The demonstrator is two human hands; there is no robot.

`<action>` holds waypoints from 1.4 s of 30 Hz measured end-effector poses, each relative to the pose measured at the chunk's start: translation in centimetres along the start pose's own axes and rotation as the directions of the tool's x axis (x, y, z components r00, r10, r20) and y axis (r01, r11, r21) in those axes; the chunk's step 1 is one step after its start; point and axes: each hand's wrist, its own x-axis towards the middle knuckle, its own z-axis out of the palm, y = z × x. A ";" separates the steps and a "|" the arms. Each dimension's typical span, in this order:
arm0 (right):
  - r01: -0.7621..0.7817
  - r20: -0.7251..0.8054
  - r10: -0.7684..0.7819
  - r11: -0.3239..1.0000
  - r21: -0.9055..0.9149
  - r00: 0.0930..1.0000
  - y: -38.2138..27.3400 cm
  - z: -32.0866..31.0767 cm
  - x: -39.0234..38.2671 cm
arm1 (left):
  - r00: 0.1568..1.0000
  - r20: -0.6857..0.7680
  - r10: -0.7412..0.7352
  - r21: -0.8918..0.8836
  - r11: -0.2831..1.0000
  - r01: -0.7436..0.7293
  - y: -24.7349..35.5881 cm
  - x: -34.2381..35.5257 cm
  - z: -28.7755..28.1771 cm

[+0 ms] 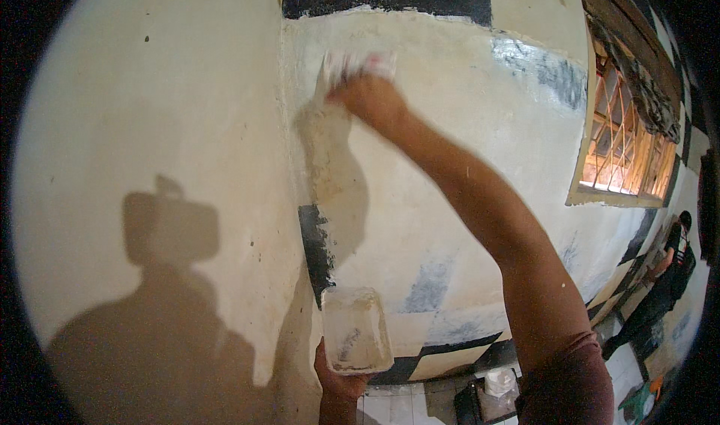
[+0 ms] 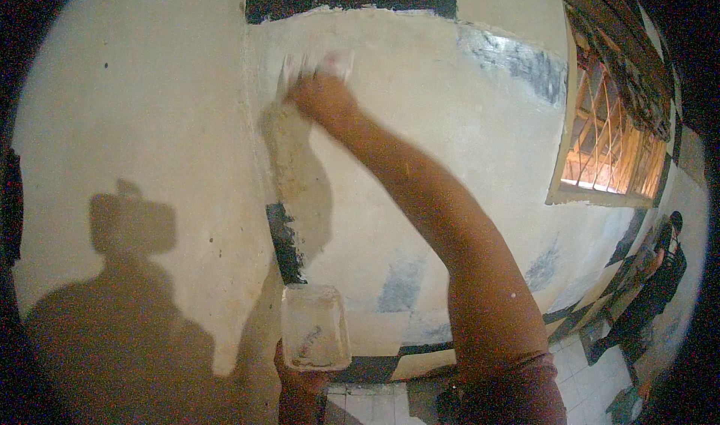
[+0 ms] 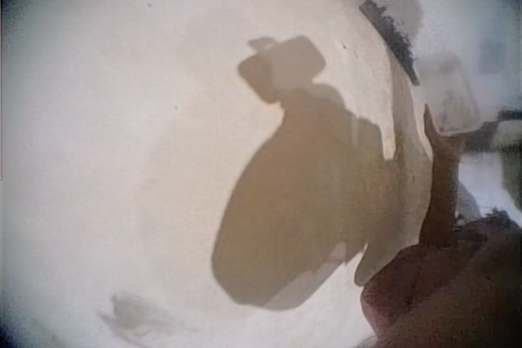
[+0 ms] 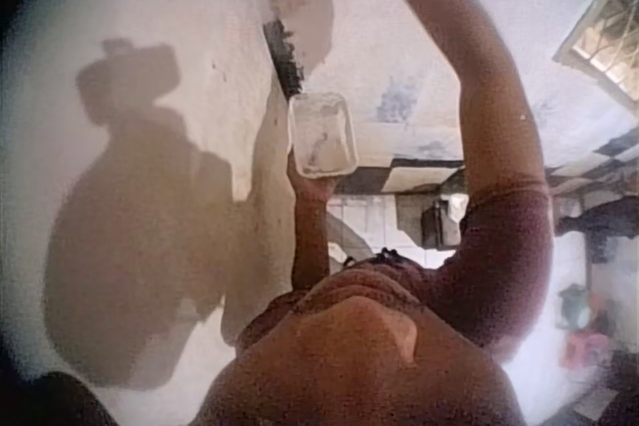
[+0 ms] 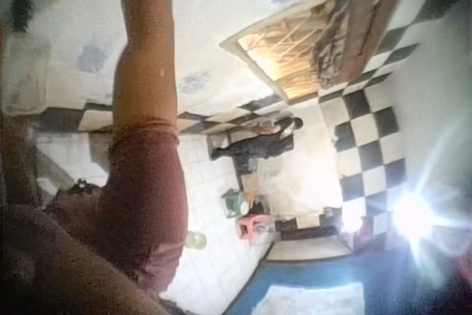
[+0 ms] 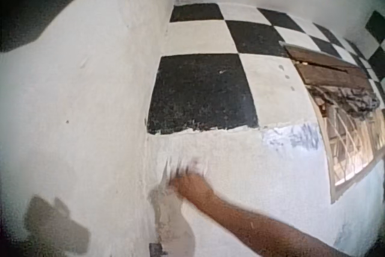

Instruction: The person applies a white plaster substance to a wall with a spatula, spreading it over dark patches.

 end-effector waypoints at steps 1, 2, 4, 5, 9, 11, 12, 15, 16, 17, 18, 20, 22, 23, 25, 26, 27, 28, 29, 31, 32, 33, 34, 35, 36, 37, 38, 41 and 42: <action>0.053 -0.002 -0.054 0.956 0.289 0.999 -2.8 0.9 -3.7 | 0.994 0.093 -0.064 -0.021 0.998 0.066 0.1 0.1 -0.2; 0.068 0.061 -0.091 0.951 0.301 0.994 -6.0 2.3 -6.0 | 0.994 0.096 -0.059 -0.026 0.998 0.062 0.1 -0.1 -0.3; 0.108 -0.062 -0.098 0.976 0.191 0.993 -9.5 0.7 -11.1 | 0.999 0.021 -0.043 0.012 0.999 0.043 -0.6 -0.3 -0.3; -0.072 0.318 -0.071 0.907 0.415 0.945 -9.5 -1.3 -11.4 | 0.998 0.029 -0.054 0.006 0.999 0.054 -0.9 0.0 -0.3; -0.115 0.111 0.081 0.932 0.344 0.990 -6.5 -5.5 -3.9 | 0.995 -0.092 -0.036 0.026 0.999 0.038 0.5 -0.4 -1.0; -0.118 -0.082 0.143 0.960 0.255 0.986 -1.8 -6.7 1.6 | 0.994 -0.103 -0.024 -0.005 1.000 0.023 0.0 -0.2 -1.9; -0.129 -0.209 0.176 0.966 0.224 0.962 0.1 -7.0 4.1 | 0.999 -0.016 -0.032 -0.070 0.997 0.030 -0.2 -0.3 -2.1; -0.199 -0.259 0.221 0.974 0.110 0.940 3.5 -7.9 8.5 | 0.998 0.051 -0.038 -0.163 0.986 0.046 -0.3 -0.5 -1.4; -0.165 -0.226 0.174 0.985 0.057 0.958 4.5 -6.3 8.9 | 0.997 0.045 -0.060 -0.196 0.978 0.068 -0.5 -0.4 -0.9; -0.129 -0.189 0.127 0.992 0.003 0.974 5.0 -4.4 8.7 | 0.997 0.046 -0.070 -0.198 0.977 0.077 -0.7 -0.2 -0.7; -0.126 -0.183 0.129 0.992 0.031 0.975 3.4 -3.0 7.6 | 0.998 0.007 -0.062 -0.088 0.994 0.063 -0.3 -0.1 -0.6; -0.067 -0.131 0.094 0.978 0.195 0.987 -2.1 0.4 2.9 | 0.998 -0.041 -0.045 0.025 0.999 0.046 0.4 -0.4 -1.3; 0.100 0.004 -0.104 0.966 0.240 0.995 -8.6 1.8 -3.5 | 0.988 0.144 -0.063 -0.007 0.998 0.065 1.2 0.1 -2.9; 0.107 0.112 -0.152 0.935 0.338 0.982 -10.5 2.3 -7.2 | 0.986 0.148 -0.079 -0.019 0.996 0.083 0.5 -0.1 -2.6; 0.105 0.093 -0.146 0.929 0.354 0.985 -12.9 1.6 -11.5 | 0.994 -0.110 0.022 0.095 0.995 -0.012 0.2 0.1 -1.6; 0.105 0.087 -0.144 0.929 0.355 0.986 -12.3 1.5 -11.7 | 0.994 -0.108 0.027 0.099 0.995 -0.016 0.3 0.0 -1.1; 0.172 -0.052 -0.165 0.908 0.381 0.985 -10.8 0.4 -12.1 | 0.990 -0.141 0.032 0.142 0.990 -0.012 0.2 -0.1 -0.4; 0.248 -0.193 -0.183 0.883 0.399 0.964 -9.7 -0.5 -12.0 | 0.984 -0.174 0.044 0.182 0.983 -0.012 0.2 -0.2 0.0; 0.249 -0.194 -0.184 0.884 0.395 0.963 -8.4 -1.0 -11.2 | 0.984 -0.170 0.043 0.182 0.983 -0.011 0.2 -0.3 0.2; 0.218 -0.187 -0.168 0.930 0.295 0.968 -5.1 -1.8 -7.9 | 0.995 -0.102 -0.016 0.070 0.997 0.024 0.3 -0.5 0.3; 0.198 -0.309 -0.123 0.954 0.226 0.943 -3.7 -2.2 -6.2 | 0.995 -0.097 -0.022 0.065 0.998 0.029 0.1 -0.4 0.0; 0.167 -0.432 -0.081 0.972 0.166 0.898 -2.7 -2.3 -4.3 | 0.994 -0.106 -0.003 0.080 0.997 0.011 0.0 -0.2 -0.4; 0.106 -0.442 -0.033 0.984 0.142 0.897 -1.7 -2.1 -2.2 | 0.993 -0.114 0.019 0.098 0.995 -0.007 0.1 0.0 -0.7; 0.044 -0.451 0.016 0.992 0.122 0.892 -1.1 -1.9 -0.5 | 0.993 -0.114 0.021 0.099 0.995 -0.009 0.2 0.0 -0.6; 0.045 -0.453 0.017 0.991 0.125 0.891 -1.0 -2.9 0.7 | 0.993 -0.119 0.002 0.073 0.997 0.007 0.4 0.0 -0.5; 0.011 -0.314 0.038 0.988 0.154 0.949 -1.0 -4.8 2.0 | 0.992 -0.125 -0.010 0.050 0.999 0.016 0.7 -0.1 -0.5; -0.026 -0.164 0.054 0.985 0.169 0.985 -0.8 -6.0 2.9 | 0.993 -0.122 -0.006 0.053 0.998 0.013 0.6 0.0 -1.1; -0.099 -0.025 0.103 0.986 0.138 0.994 -0.4 -2.5 3.9 | 0.920 0.277 0.275 0.721 0.574 -0.389 -0.2 0.4 -2.2; 0.014 -0.186 0.013 0.990 0.143 0.983 0.1 1.8 2.4 | 0.977 0.125 0.171 0.466 0.860 -0.210 -0.4 0.5 -1.0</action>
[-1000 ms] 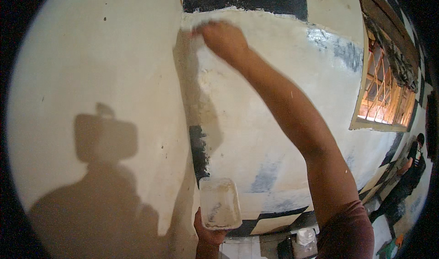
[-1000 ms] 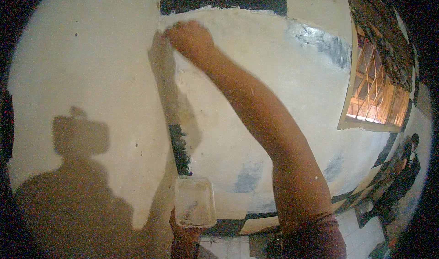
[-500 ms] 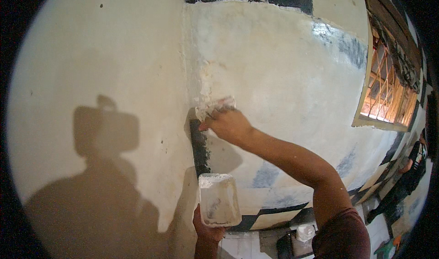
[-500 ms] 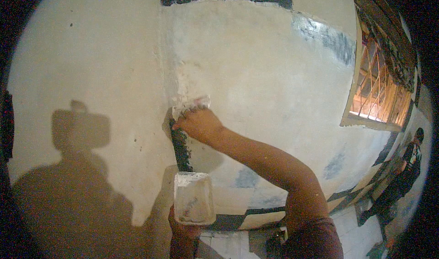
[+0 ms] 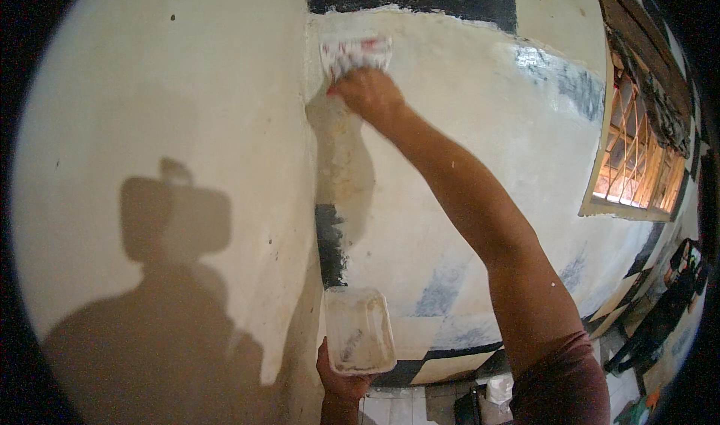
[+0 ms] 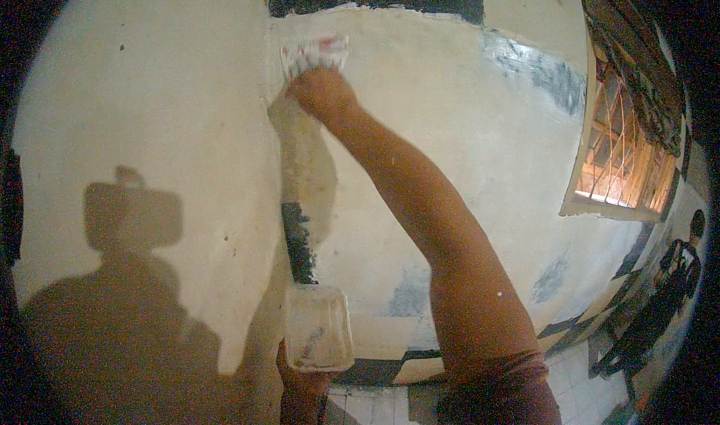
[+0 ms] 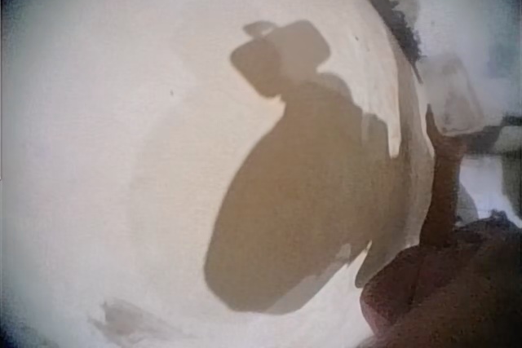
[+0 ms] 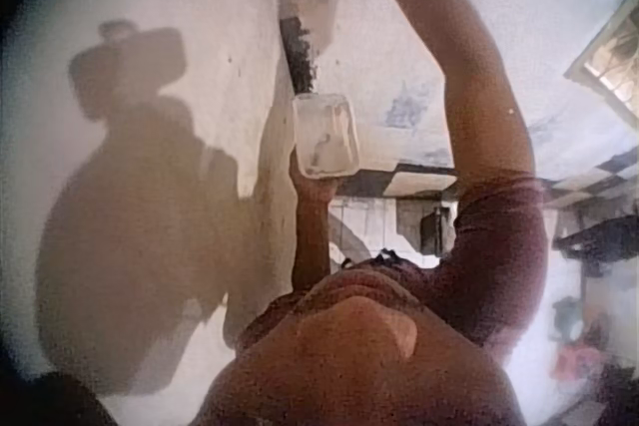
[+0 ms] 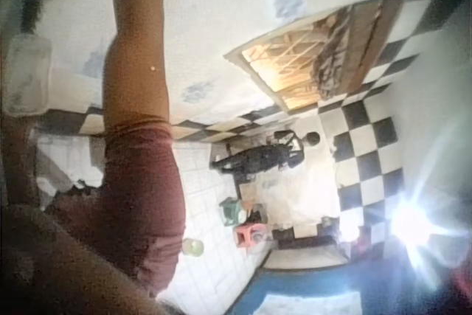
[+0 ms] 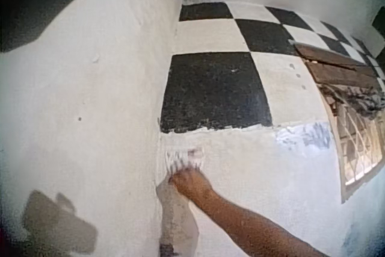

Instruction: The person applies a white plaster substance to a wall with a spatula, spreading it over dark patches.

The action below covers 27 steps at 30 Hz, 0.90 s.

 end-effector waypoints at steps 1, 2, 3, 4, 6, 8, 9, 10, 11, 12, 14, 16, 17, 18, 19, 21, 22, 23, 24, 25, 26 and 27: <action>0.034 0.125 -0.036 0.999 0.015 0.991 -2.7 -0.2 -0.7 | 0.996 -0.034 -0.079 -0.174 0.982 0.071 1.1 0.1 0.2; 0.066 0.095 -0.070 0.997 0.039 0.993 -4.3 -0.8 -1.9 | 0.985 -0.052 -0.167 -0.357 0.924 0.138 1.9 0.2 0.7; 0.096 0.072 -0.100 0.993 0.069 0.992 -5.6 -1.4 -2.7 | 0.973 -0.100 -0.208 -0.364 0.918 0.159 2.4 0.0 1.0; 0.095 0.073 -0.100 0.993 0.067 0.992 -5.7 -2.3 -2.3 | 0.959 -0.136 -0.250 -0.369 0.911 0.185 2.6 0.1 1.3; -0.064 0.098 0.062 0.998 0.024 0.993 -5.5 -4.7 -0.5 | 0.960 -0.144 -0.238 -0.384 0.908 0.168 2.9 -0.3 1.8; -0.082 -0.053 0.087 0.993 0.091 0.995 -3.6 -6.7 2.9 | 0.961 -0.162 -0.225 -0.393 0.908 0.147 2.8 -0.4 1.8; -0.080 -0.110 0.087 0.994 0.068 0.990 -2.4 -6.9 4.5 | 0.951 -0.220 -0.215 -0.368 0.921 0.123 2.3 -0.4 1.5; -0.082 -0.114 0.090 0.994 0.067 0.989 -1.2 -6.1 5.4 | 0.939 -0.277 -0.206 -0.342 0.934 0.104 1.8 -0.3 1.2; -0.124 -0.081 0.121 0.992 -0.038 0.989 0.2 -4.4 5.7 | 0.940 -0.269 -0.210 -0.342 0.933 0.110 1.2 -0.3 1.1; -0.163 -0.052 0.157 0.977 -0.141 0.986 1.1 -2.8 5.4 | 0.967 -0.188 -0.173 -0.398 0.913 0.086 0.7 -0.3 1.0; 0.032 -0.069 -0.026 0.996 0.087 0.997 0.3 -0.2 1.2 | 0.984 -0.119 -0.129 -0.445 0.893 0.064 1.3 -0.5 0.9; 0.057 0.146 -0.080 0.986 0.154 0.986 -3.4 -1.9 -1.9 | 0.986 -0.107 -0.125 -0.300 0.950 0.088 2.3 -0.9 1.3; 0.056 0.153 -0.081 0.986 0.159 0.985 -4.8 -3.5 -2.8 | 0.985 -0.113 -0.130 -0.303 0.949 0.090 2.4 -1.3 1.1; 0.001 0.259 -0.046 0.985 0.171 0.965 -5.8 -5.0 -3.1 | 0.991 0.001 -0.134 -0.441 0.889 0.120 2.3 -1.0 0.7; -0.055 0.361 -0.014 0.982 0.178 0.932 -6.4 -5.7 -3.1 | 0.990 0.057 -0.126 -0.505 0.852 0.138 2.1 -0.9 0.4; -0.050 0.195 0.019 0.986 0.156 0.981 -4.9 -5.9 -1.7 | 0.991 -0.016 -0.134 -0.529 0.842 0.105 1.4 -0.7 0.1; -0.105 0.088 0.093 0.985 0.141 0.992 -3.5 -7.0 -0.2 | 0.987 -0.086 -0.134 -0.501 0.862 0.074 1.3 -0.7 0.2; -0.162 -0.024 0.166 0.978 0.129 0.986 -2.1 -7.6 1.0 | 0.979 -0.153 -0.134 -0.469 0.882 0.048 1.2 -0.7 0.4; -0.167 -0.057 0.173 0.981 0.098 0.983 -0.3 -7.8 1.6 | 0.973 -0.163 -0.166 -0.437 0.896 0.080 1.2 -1.1 1.2; -0.175 -0.093 0.182 0.982 0.077 0.979 1.4 -7.8 2.0 | 0.964 -0.183 -0.191 -0.398 0.911 0.105 1.4 -1.4 1.7; -0.180 -0.101 0.186 0.981 0.066 0.977 3.4 -6.0 1.5 | 0.965 -0.175 -0.198 -0.397 0.911 0.115 1.2 -1.3 1.8; -0.134 -0.079 0.135 0.991 0.029 0.988 4.1 -3.8 -0.5 | 0.975 -0.107 -0.196 -0.428 0.894 0.133 0.9 -1.2 1.5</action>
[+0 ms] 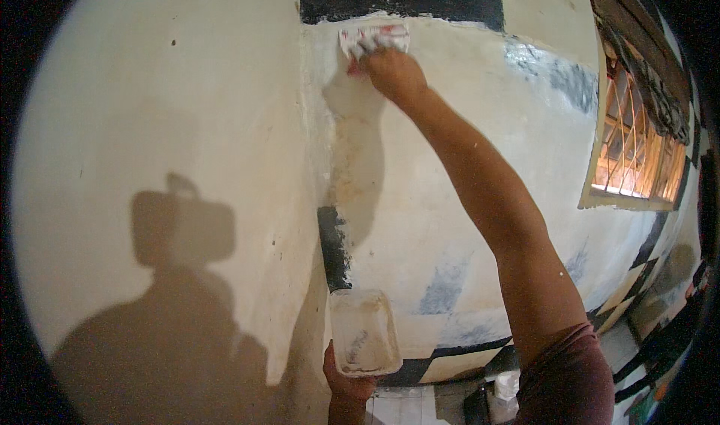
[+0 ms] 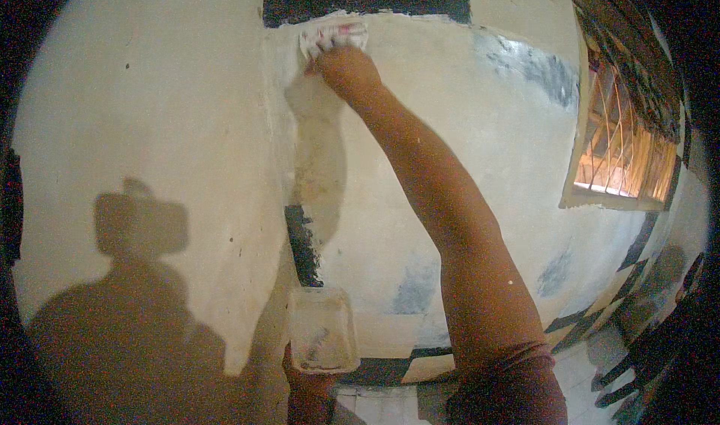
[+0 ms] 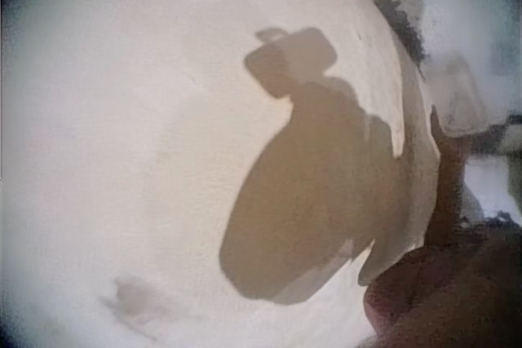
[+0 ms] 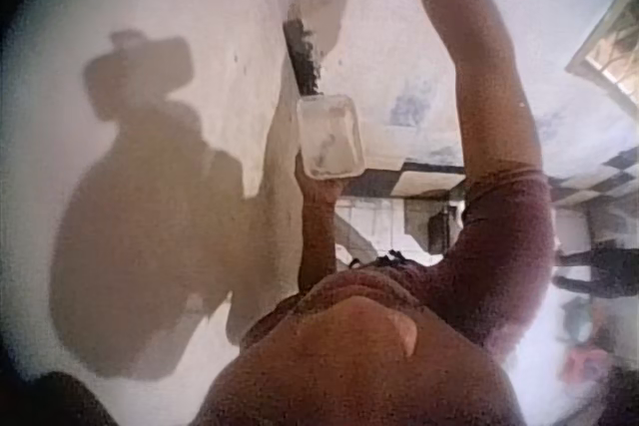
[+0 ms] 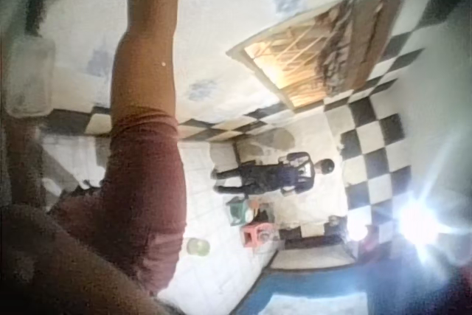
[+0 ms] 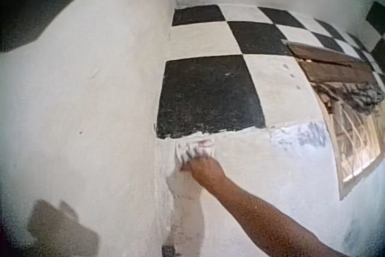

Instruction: The person applies a white plaster substance to a wall with a spatula, spreading it over dark patches.

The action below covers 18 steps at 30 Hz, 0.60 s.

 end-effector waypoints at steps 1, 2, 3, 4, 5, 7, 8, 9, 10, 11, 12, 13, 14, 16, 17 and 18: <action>0.045 0.026 -0.044 0.999 -0.023 0.999 -0.1 1.3 -2.2 | 0.998 0.055 -0.020 -0.025 0.999 0.022 0.2 0.0 -0.3; -0.066 0.138 0.058 0.996 0.056 0.989 -3.1 1.1 -5.2 | 0.999 0.046 -0.013 -0.013 1.000 0.014 0.8 -0.2 -0.4; -0.078 0.283 0.057 0.995 0.061 0.957 -5.1 1.6 -8.4 | 1.000 0.024 -0.018 -0.004 1.000 0.018 0.9 -0.1 -0.4; 0.118 0.119 -0.141 0.976 0.184 0.983 -5.5 2.4 -12.6 | 0.999 0.008 -0.038 -0.008 0.999 0.038 0.5 -0.1 -0.1; 0.126 0.200 -0.152 0.982 0.140 0.968 -7.5 2.7 -16.0 | 0.999 -0.004 -0.039 -0.010 0.999 0.039 0.8 -0.6 0.3; 0.069 0.362 -0.163 0.964 0.258 0.918 -9.1 -0.4 -21.3 | 0.995 0.009 -0.101 0.034 0.994 0.101 0.9 -1.2 1.7; 0.060 0.364 -0.155 0.964 0.260 0.918 -9.5 -1.5 -23.2 | 0.995 0.003 -0.104 0.041 0.994 0.104 0.7 -1.1 1.4; -0.098 0.441 -0.056 0.943 0.318 0.896 -9.8 -3.2 -24.7 | 0.984 0.129 -0.120 -0.113 0.984 0.135 0.4 -0.8 0.9; -0.251 0.517 0.028 0.896 0.367 0.855 -10.1 -4.6 -25.3 | 0.976 0.189 -0.113 -0.189 0.971 0.149 0.3 -0.6 0.4; -0.255 0.518 0.028 0.892 0.373 0.855 -10.0 -6.1 -25.4 | 0.964 0.246 -0.104 -0.258 0.951 0.169 0.4 -0.5 -0.2; -0.515 0.529 0.237 0.714 0.475 0.815 -9.3 -8.3 -25.5 | 0.975 0.219 0.032 0.163 0.984 -0.069 -0.1 -0.1 -0.6; -0.700 0.562 0.418 0.444 0.559 0.714 -8.8 -9.6 -26.0 | 0.967 0.234 0.101 0.368 0.912 -0.184 -0.2 -0.2 -0.6; -0.690 0.458 0.563 0.310 0.654 0.688 -8.4 -9.8 -27.2 | 0.954 0.248 0.169 0.552 0.785 -0.282 -0.4 -0.2 -0.6; -0.474 0.638 0.623 -0.439 0.764 0.452 -9.1 -12.5 -27.4 | 0.996 0.013 -0.086 0.260 0.962 0.080 -0.1 -0.4 0.5; -0.472 0.645 0.620 -0.449 0.759 0.447 -9.7 -12.9 -27.8 | 0.997 0.003 -0.083 0.265 0.961 0.079 0.1 -0.4 0.7; -0.386 0.714 0.615 -0.602 0.699 0.335 -10.0 -13.5 -28.4 | 0.990 0.009 -0.144 0.190 0.972 0.139 0.0 -0.4 0.8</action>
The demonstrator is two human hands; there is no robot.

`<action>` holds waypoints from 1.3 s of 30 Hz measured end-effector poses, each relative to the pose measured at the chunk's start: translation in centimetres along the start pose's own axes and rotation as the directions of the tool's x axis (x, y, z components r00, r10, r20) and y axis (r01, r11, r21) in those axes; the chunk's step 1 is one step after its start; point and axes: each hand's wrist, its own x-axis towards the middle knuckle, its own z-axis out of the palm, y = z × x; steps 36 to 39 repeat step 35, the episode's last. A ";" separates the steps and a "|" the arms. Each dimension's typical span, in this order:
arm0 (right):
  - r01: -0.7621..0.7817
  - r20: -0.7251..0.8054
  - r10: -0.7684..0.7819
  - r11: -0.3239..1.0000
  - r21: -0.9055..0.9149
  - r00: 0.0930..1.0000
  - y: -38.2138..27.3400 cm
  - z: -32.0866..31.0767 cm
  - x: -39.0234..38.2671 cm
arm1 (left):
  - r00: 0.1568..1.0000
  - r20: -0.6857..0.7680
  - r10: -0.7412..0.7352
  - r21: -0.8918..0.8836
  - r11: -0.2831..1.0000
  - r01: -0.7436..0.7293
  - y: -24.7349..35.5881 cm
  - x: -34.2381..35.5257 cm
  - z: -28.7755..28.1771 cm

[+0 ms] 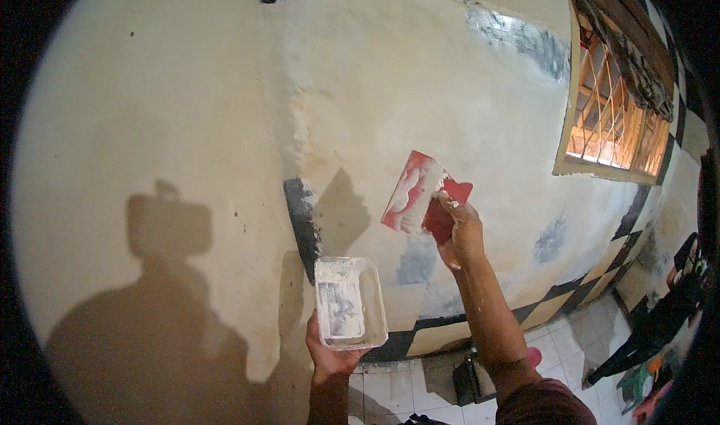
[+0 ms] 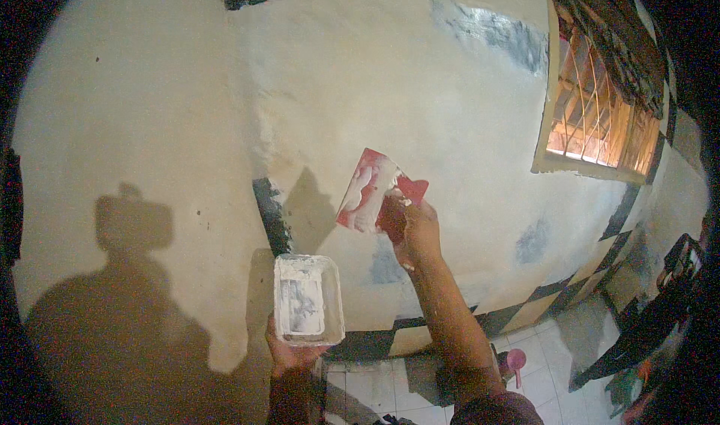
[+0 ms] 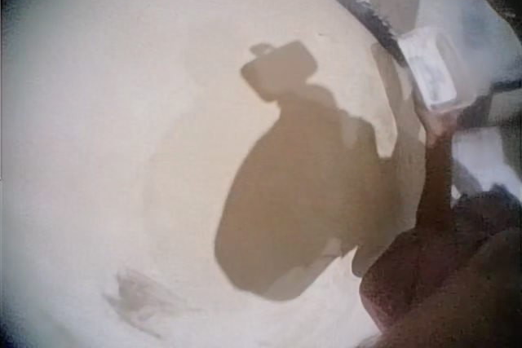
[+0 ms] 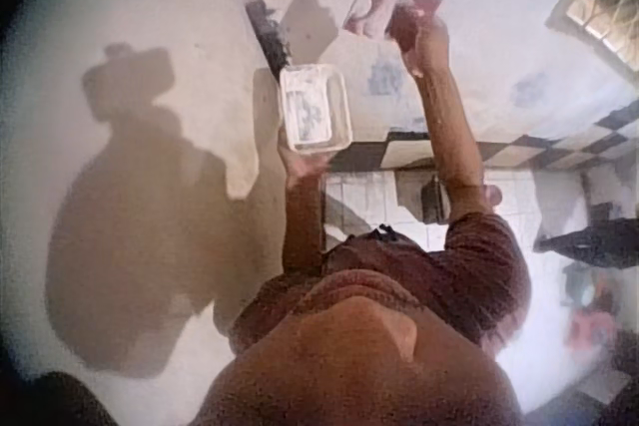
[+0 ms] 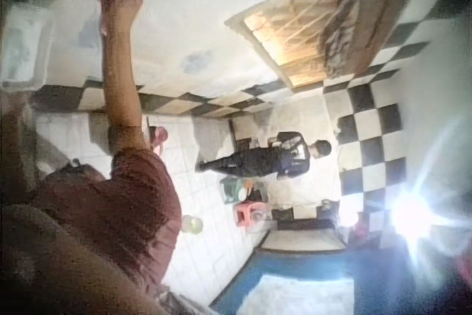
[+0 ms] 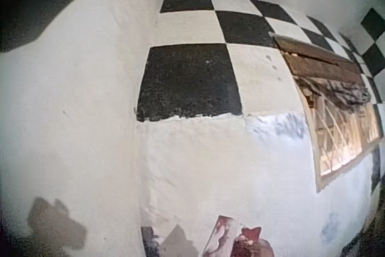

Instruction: The person applies a white plaster substance to a wall with a spatula, spreading it over dark patches.

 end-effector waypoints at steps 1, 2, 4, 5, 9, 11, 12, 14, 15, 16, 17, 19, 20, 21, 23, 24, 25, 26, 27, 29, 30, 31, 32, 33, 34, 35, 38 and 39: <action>-0.093 -0.076 0.106 0.983 0.160 0.991 0.2 -0.4 -0.8 | 0.998 0.020 -0.057 -0.078 0.995 0.059 -0.1 0.1 0.1; -0.095 -0.086 0.109 0.983 0.156 0.990 0.9 -1.0 -1.4 | 0.998 0.017 -0.066 -0.081 0.994 0.068 -0.1 0.1 0.1; -0.098 -0.166 0.140 0.966 0.239 0.976 1.1 -0.1 -2.5 | 0.995 0.044 -0.088 -0.031 0.996 0.089 0.0 0.2 0.8; -0.214 -0.296 0.278 0.949 0.231 0.914 0.1 1.3 -4.1 | 0.996 0.036 -0.087 -0.026 0.996 0.088 0.2 0.1 0.9; -0.134 -0.242 0.184 0.969 0.207 0.953 3.0 -1.3 -5.5 | 0.999 0.004 -0.043 -0.022 0.999 0.043 -0.2 0.4 1.8; -0.199 -0.215 0.224 0.971 0.134 0.951 3.3 -1.8 -6.8 | 0.999 -0.016 -0.037 -0.017 0.999 0.037 -0.2 0.6 1.6; -0.257 -0.183 0.263 0.965 0.057 0.947 3.3 -1.8 -7.4 | 0.998 0.028 -0.047 -0.037 0.998 0.048 -0.1 0.8 1.1; -0.244 -0.212 0.250 0.968 0.055 0.945 3.5 -1.4 -8.5 | 0.996 0.066 -0.058 -0.057 0.996 0.062 0.0 0.9 0.5; -0.313 -0.187 0.303 0.949 -0.030 0.935 3.5 -2.0 -9.0 | 0.996 0.075 -0.056 -0.040 0.997 0.059 0.0 1.2 0.6; -0.377 -0.166 0.357 0.919 -0.116 0.919 3.6 -2.4 -9.4 | 0.995 0.085 -0.054 -0.024 0.998 0.056 0.0 1.4 0.7; -0.379 -0.171 0.358 0.918 -0.115 0.918 3.8 -2.5 -9.8 | 0.995 0.083 -0.058 -0.024 0.998 0.060 -0.1 1.6 1.0; -0.374 -0.153 0.347 0.904 -0.207 0.925 4.0 -2.2 -10.5 | 0.999 0.026 -0.034 0.043 0.999 0.033 -0.2 1.9 1.6; -0.369 -0.144 0.343 0.894 -0.252 0.928 4.2 -2.2 -10.9 | 0.999 0.023 -0.039 0.043 0.998 0.038 -0.2 2.0 1.4; -0.344 -0.098 0.330 0.891 -0.297 0.939 4.4 -2.3 -10.9 | 0.997 0.043 -0.057 0.025 0.998 0.056 -0.3 2.2 1.2; -0.318 -0.137 0.288 0.882 -0.348 0.948 4.3 -1.8 -11.1 | 0.995 0.063 -0.080 0.006 0.997 0.079 -0.6 2.3 1.2; -0.293 -0.165 0.246 0.871 -0.395 0.955 4.2 -1.3 -11.1 | 0.999 0.014 -0.051 0.026 0.998 0.051 -0.7 2.3 1.3; -0.296 -0.168 0.248 0.870 -0.394 0.954 4.1 -1.1 -11.2 | 0.999 -0.034 -0.022 0.048 0.999 0.024 -0.8 2.3 1.3; -0.291 -0.200 0.220 0.829 -0.478 0.955 4.0 -0.9 -11.1 | 0.999 -0.036 -0.025 0.048 0.998 0.026 -0.9 2.5 1.0; -0.286 -0.229 0.186 0.779 -0.558 0.955 3.9 -0.8 -11.2 | 0.999 -0.051 -0.014 0.041 0.999 0.016 -1.1 2.7 0.5; -0.237 -0.180 0.157 0.720 -0.652 0.971 4.6 -2.3 -10.9 | 0.998 -0.068 -0.006 0.034 0.999 0.008 -1.3 2.8 0.0; -0.179 -0.125 0.130 0.652 -0.737 0.984 4.9 -2.9 -10.8 | 0.997 -0.078 -0.013 0.043 0.999 0.016 -1.4 2.9 0.0; -0.182 -0.130 0.128 0.651 -0.737 0.983 5.1 -3.2 -10.7 | 0.996 -0.088 -0.020 0.051 0.998 0.024 -1.6 2.9 0.0; -0.240 -0.174 0.166 0.639 -0.731 0.971 5.2 -3.2 -10.6 | 0.996 -0.088 -0.025 0.051 0.998 0.030 -1.8 3.0 -0.3; -0.295 -0.214 0.202 0.626 -0.722 0.956 5.4 -3.2 -10.4 | 0.996 -0.084 -0.013 0.072 0.997 0.019 -2.1 3.2 -0.8; -0.295 -0.217 0.200 0.627 -0.721 0.955 5.6 -3.4 -10.4 | 0.997 -0.081 -0.001 0.092 0.996 0.008 -2.3 3.4 -1.1; -0.279 -0.219 0.173 0.631 -0.724 0.960 5.9 -3.6 -10.4 | 0.997 -0.079 -0.004 0.093 0.996 0.012 -2.4 3.6 -1.4; -0.279 -0.219 0.173 0.631 -0.724 0.960 5.9 -3.6 -10.4 | 0.997 -0.079 -0.004 0.093 0.996 0.012 -2.4 3.6 -1.4; -0.279 -0.219 0.173 0.631 -0.724 0.960 5.9 -3.6 -10.4 | 0.997 -0.079 -0.004 0.093 0.996 0.012 -2.4 3.6 -1.4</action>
